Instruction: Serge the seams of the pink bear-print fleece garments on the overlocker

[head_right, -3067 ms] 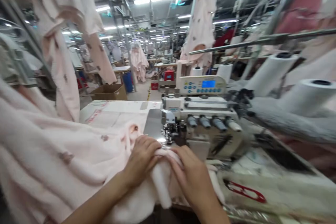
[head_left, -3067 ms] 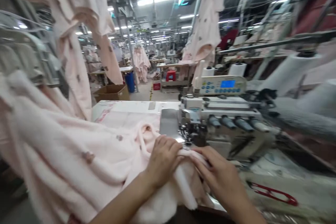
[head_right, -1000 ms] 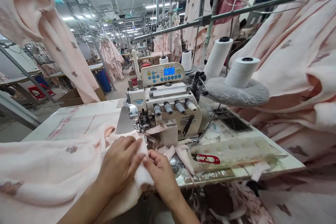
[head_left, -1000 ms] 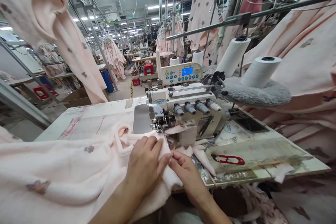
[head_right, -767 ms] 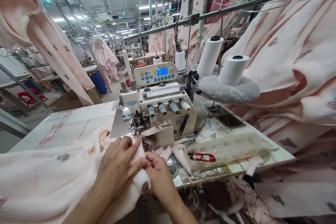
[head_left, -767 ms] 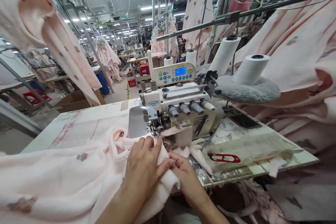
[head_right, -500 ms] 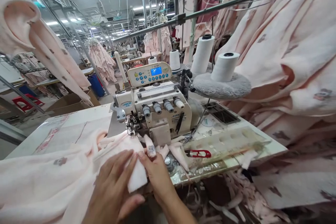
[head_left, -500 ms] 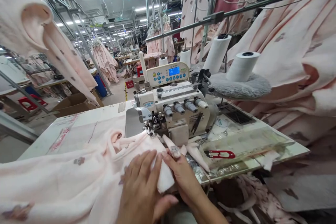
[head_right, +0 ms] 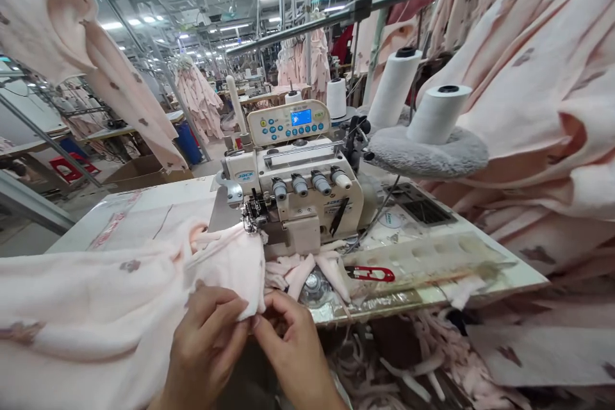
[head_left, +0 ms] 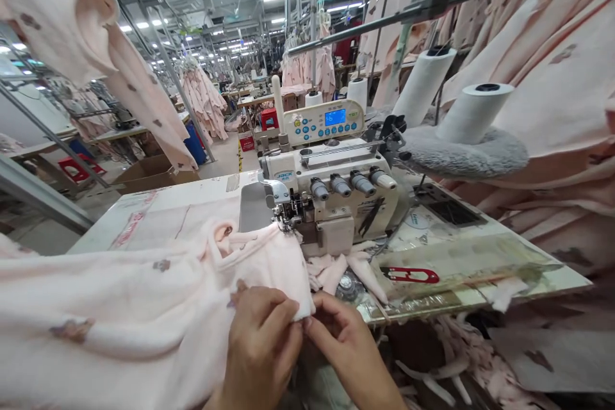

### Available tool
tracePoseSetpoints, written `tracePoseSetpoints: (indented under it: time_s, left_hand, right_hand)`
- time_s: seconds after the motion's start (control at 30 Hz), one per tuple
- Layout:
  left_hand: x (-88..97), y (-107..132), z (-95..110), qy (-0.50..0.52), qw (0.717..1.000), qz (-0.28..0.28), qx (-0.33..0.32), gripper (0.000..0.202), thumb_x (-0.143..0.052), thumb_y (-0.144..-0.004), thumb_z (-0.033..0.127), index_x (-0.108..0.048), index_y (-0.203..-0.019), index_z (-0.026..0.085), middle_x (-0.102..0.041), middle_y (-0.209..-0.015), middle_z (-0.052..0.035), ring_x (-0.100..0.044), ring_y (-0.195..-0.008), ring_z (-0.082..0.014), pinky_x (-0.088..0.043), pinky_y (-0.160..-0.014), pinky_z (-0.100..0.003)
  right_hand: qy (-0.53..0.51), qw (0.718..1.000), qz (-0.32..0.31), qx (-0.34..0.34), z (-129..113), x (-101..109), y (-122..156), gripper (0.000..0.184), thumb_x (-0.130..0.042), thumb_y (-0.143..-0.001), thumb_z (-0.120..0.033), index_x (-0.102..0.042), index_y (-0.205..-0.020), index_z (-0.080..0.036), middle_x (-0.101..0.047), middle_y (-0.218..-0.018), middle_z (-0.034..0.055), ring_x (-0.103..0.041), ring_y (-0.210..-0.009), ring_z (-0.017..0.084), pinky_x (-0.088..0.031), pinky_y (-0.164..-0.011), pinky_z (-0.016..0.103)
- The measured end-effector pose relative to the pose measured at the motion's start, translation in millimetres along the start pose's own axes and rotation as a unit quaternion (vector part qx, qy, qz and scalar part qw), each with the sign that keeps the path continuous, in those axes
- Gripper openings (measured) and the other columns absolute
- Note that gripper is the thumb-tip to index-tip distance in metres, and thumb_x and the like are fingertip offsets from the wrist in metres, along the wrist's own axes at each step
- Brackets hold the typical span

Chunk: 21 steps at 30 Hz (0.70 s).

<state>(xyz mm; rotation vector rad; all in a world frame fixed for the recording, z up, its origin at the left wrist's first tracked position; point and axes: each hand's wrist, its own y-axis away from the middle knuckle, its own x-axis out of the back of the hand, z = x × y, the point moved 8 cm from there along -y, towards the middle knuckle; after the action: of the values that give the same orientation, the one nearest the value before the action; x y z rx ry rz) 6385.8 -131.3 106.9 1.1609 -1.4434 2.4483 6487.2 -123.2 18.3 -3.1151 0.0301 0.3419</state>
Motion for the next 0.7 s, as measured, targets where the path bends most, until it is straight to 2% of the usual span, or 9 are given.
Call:
tracePoseSetpoints:
  time_s: [0.2, 0.27, 0.37, 0.47, 0.53, 0.6, 0.63, 0.67, 0.7]
  left_hand:
    - [5.4, 15, 10, -0.052, 0.996, 0.035, -0.064, 0.026, -0.05, -0.079, 0.003, -0.059, -0.099, 0.017, -0.059, -0.079, -0.0041, -0.055, -0.076, -0.0153, -0.042, -0.089, -0.042]
    - [4.4, 20, 10, -0.076, 0.994, 0.038, -0.067, 0.032, -0.048, -0.08, 0.004, -0.059, -0.106, 0.019, -0.06, -0.085, -0.0062, -0.055, -0.084, -0.0172, -0.041, -0.089, -0.04]
    - [-0.1, 24, 10, -0.098, 0.993, 0.033, -0.057, 0.033, -0.047, -0.081, 0.008, -0.059, -0.11, 0.018, -0.06, -0.093, -0.0086, -0.054, -0.092, -0.0194, -0.039, -0.088, -0.037]
    - [-0.9, 20, 11, -0.087, 0.994, 0.036, -0.064, 0.025, -0.051, -0.082, 0.014, -0.06, -0.106, 0.015, -0.062, -0.091, -0.0081, -0.054, -0.091, -0.0194, -0.035, -0.09, -0.039]
    - [0.7, 14, 14, -0.082, 0.992, 0.031, -0.09, 0.022, -0.052, -0.082, 0.011, -0.06, -0.102, 0.013, -0.063, -0.082, -0.0058, -0.054, -0.083, -0.0171, -0.036, -0.086, -0.037]
    - [4.6, 9, 16, -0.083, 0.989, 0.03, -0.118, 0.021, -0.051, -0.081, 0.006, -0.059, -0.099, 0.011, -0.062, -0.072, -0.0036, -0.053, -0.073, -0.0152, -0.039, -0.08, -0.035]
    - [6.8, 8, 16, -0.085, 0.988, 0.03, -0.125, 0.02, -0.05, -0.08, 0.004, -0.059, -0.097, 0.01, -0.06, -0.068, -0.003, -0.052, -0.07, -0.015, -0.04, -0.079, -0.035]
    - [8.9, 6, 16, -0.086, 0.988, 0.03, -0.128, 0.02, -0.05, -0.08, 0.003, -0.059, -0.096, 0.01, -0.059, -0.066, -0.0027, -0.052, -0.069, -0.0152, -0.041, -0.079, -0.036]
    - [10.3, 6, 16, -0.085, 0.988, 0.028, -0.129, 0.019, -0.05, -0.079, 0.003, -0.059, -0.095, 0.01, -0.058, -0.065, -0.0029, -0.051, -0.068, -0.0157, -0.041, -0.079, -0.037]
  right_hand:
    - [0.003, 0.999, 0.04, -0.035, 4, 6, 10, 0.023, -0.066, -0.072, -0.04, -0.063, -0.07, -0.017, -0.042, -0.053, -0.0055, -0.032, -0.044, 0.007, -0.027, -0.041, 0.019]
    - [-0.011, 0.997, 0.057, -0.045, 1, 8, 12, 0.026, -0.067, -0.069, -0.042, -0.06, -0.066, -0.017, -0.04, -0.052, -0.0059, -0.031, -0.043, 0.007, -0.025, -0.04, 0.019]
    - [-0.048, 0.996, 0.048, -0.066, -1, 5, 12, 0.033, -0.068, -0.069, -0.047, -0.055, -0.065, -0.017, -0.037, -0.048, -0.0075, -0.027, -0.039, 0.005, -0.023, -0.039, 0.018]
    - [-0.069, 0.995, 0.023, -0.074, 5, 1, 10, 0.039, -0.067, -0.068, -0.053, -0.052, -0.065, -0.017, -0.035, -0.044, -0.009, -0.025, -0.036, 0.004, -0.023, -0.037, 0.017]
    - [-0.058, 0.996, 0.009, -0.065, 9, 2, 10, 0.041, -0.065, -0.069, -0.056, -0.052, -0.065, -0.017, -0.035, -0.043, -0.009, -0.026, -0.034, 0.005, -0.025, -0.035, 0.017]
    - [-0.001, 1.0, 0.022, -0.021, 7, 11, 10, 0.038, -0.061, -0.075, -0.053, -0.055, -0.065, -0.017, -0.04, -0.046, -0.0065, -0.033, -0.036, 0.006, -0.03, -0.036, 0.018]
    - [0.054, 0.997, 0.046, 0.029, 0, 18, 10, 0.032, -0.06, -0.078, -0.048, -0.058, -0.069, -0.017, -0.046, -0.051, -0.0042, -0.039, -0.039, 0.008, -0.035, -0.038, 0.018]
    - [0.125, 0.984, 0.073, 0.1, -13, 25, 11, 0.022, -0.06, -0.08, -0.04, -0.062, -0.077, -0.018, -0.052, -0.06, -0.0014, -0.045, -0.044, 0.009, -0.039, -0.042, 0.019]
    - [0.204, 0.957, 0.098, 0.183, -28, 29, 13, 0.014, -0.06, -0.082, -0.031, -0.064, -0.089, -0.02, -0.058, -0.072, 0.0019, -0.051, -0.052, 0.011, -0.044, -0.048, 0.021]
